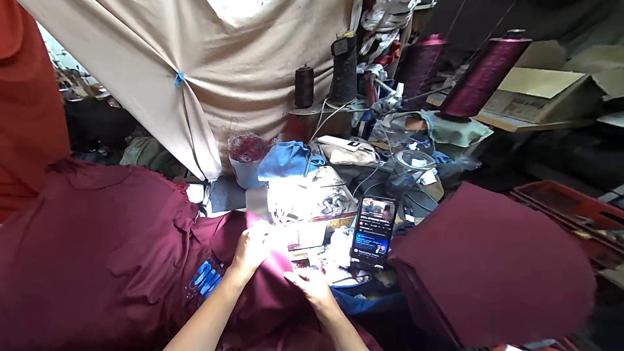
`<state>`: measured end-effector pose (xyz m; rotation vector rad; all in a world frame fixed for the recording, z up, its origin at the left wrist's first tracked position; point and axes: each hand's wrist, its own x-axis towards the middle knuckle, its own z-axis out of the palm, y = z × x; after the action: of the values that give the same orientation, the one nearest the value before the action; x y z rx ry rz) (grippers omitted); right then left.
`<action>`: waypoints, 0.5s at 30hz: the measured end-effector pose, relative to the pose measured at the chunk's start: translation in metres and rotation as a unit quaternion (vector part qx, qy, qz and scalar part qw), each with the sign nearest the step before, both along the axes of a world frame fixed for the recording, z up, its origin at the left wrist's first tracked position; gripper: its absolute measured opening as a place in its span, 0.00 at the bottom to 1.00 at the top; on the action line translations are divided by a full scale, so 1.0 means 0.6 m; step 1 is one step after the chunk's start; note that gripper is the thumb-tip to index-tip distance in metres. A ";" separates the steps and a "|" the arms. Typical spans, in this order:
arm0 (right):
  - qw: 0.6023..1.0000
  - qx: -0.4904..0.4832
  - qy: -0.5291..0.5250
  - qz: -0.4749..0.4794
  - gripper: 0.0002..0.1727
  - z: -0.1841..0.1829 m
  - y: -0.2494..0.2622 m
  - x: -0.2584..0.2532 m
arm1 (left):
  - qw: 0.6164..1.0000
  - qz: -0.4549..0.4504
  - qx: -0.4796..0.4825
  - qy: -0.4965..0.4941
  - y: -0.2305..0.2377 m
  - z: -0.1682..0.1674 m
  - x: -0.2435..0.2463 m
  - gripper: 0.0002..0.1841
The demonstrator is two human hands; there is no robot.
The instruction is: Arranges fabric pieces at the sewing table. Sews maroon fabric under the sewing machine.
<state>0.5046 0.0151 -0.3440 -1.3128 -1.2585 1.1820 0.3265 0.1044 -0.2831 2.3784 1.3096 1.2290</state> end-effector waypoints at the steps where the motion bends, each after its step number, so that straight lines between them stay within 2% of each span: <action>1: 1.000 -0.009 0.010 -0.003 0.16 0.000 -0.005 -0.002 | 1.000 -0.004 0.012 -0.004 0.001 -0.004 0.000 0.04; 7: 0.998 -0.017 0.052 -0.011 0.13 0.006 -0.002 -0.010 | 0.997 0.025 -0.063 -0.028 0.004 0.016 0.009 0.03; 15: 0.998 -0.005 0.060 -0.027 0.11 0.019 0.018 -0.013 | 0.992 0.051 -0.116 0.018 0.033 0.032 0.017 0.06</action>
<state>0.4970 0.0257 -0.3323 -1.2568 -1.1254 1.2116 0.3366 0.1241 -0.2637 2.2041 1.5100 0.9993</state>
